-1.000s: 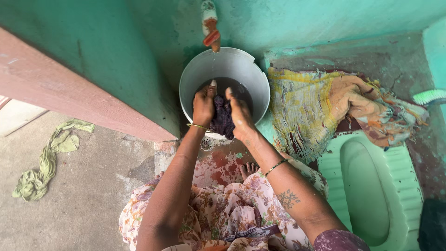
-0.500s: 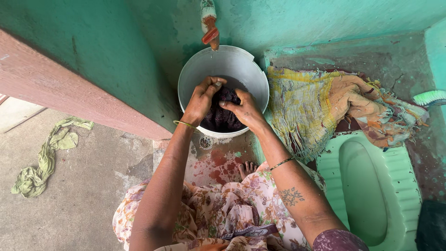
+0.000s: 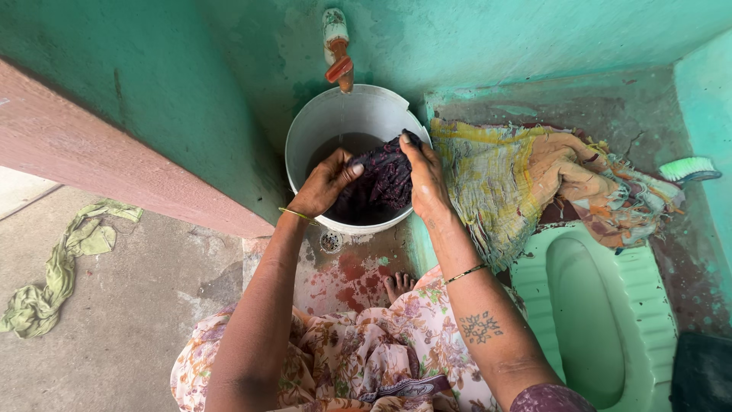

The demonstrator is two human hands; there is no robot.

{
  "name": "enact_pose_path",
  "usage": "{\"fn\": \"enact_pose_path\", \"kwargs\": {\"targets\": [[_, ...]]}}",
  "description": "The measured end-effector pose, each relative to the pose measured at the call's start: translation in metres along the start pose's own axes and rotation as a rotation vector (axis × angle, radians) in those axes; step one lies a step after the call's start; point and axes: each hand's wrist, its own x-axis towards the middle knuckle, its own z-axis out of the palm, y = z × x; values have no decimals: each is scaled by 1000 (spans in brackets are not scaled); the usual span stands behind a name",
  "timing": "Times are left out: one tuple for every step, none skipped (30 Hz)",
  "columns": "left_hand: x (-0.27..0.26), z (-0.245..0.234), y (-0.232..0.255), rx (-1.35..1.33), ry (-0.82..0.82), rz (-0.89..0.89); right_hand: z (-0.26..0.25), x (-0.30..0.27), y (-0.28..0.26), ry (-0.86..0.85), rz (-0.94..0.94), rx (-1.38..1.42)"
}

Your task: The person washes a dark garment in a bucket of water by hand, scrubbing the fabric against itself and wringing it out.

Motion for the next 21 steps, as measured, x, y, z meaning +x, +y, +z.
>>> {"fn": "enact_pose_path", "kwargs": {"targets": [[1,1,0,-8,58,93,1,0,-3,54,11,37],[3,4,0,-9,60,95,3,-1,-7,107,21,73],[6,8,1,-24,180,85,7,-3,-10,106,19,73],[8,11,3,-38,301,74,12,-9,-13,135,-29,-34],[11,13,4,-38,301,75,18,-15,-16,166,-76,-142],[14,14,4,-22,441,13,25,-22,-19,166,-77,-143],[16,15,4,-6,581,-52,33,-30,-20,138,-180,-186],[18,14,3,-8,581,-54,42,-38,-19,109,-283,-229],[21,14,2,-5,694,-59,52,-48,-15,107,-280,-230],[22,13,0,-2,807,-65,61,-57,-8,59,-325,-265],[22,16,-3,1,807,-69,69,-63,1,11,-369,-296],[24,23,-4,38,823,-75,76,-63,12,10,-364,-294],[24,30,-3,77,835,-83,82,-62,26,-19,-270,-247],[23,40,-1,82,831,-89,82,-61,40,-48,-175,-199],[21,57,4,115,808,-73,76,-52,51,-47,-166,-197],[16,71,12,147,784,-57,64,-35,58,80,-25,-166],[10,81,21,120,722,-51,51,-17,62,205,111,-136],[3,89,32,93,661,-45,34,-7,65,201,116,-136],[-3,96,42,95,658,-50,16,-1,64,-254,137,466],[-9,101,51,177,561,-70,8,0,65,-707,137,1068],[-10,102,58,256,463,-82,13,1,66,-706,133,1069]]}}
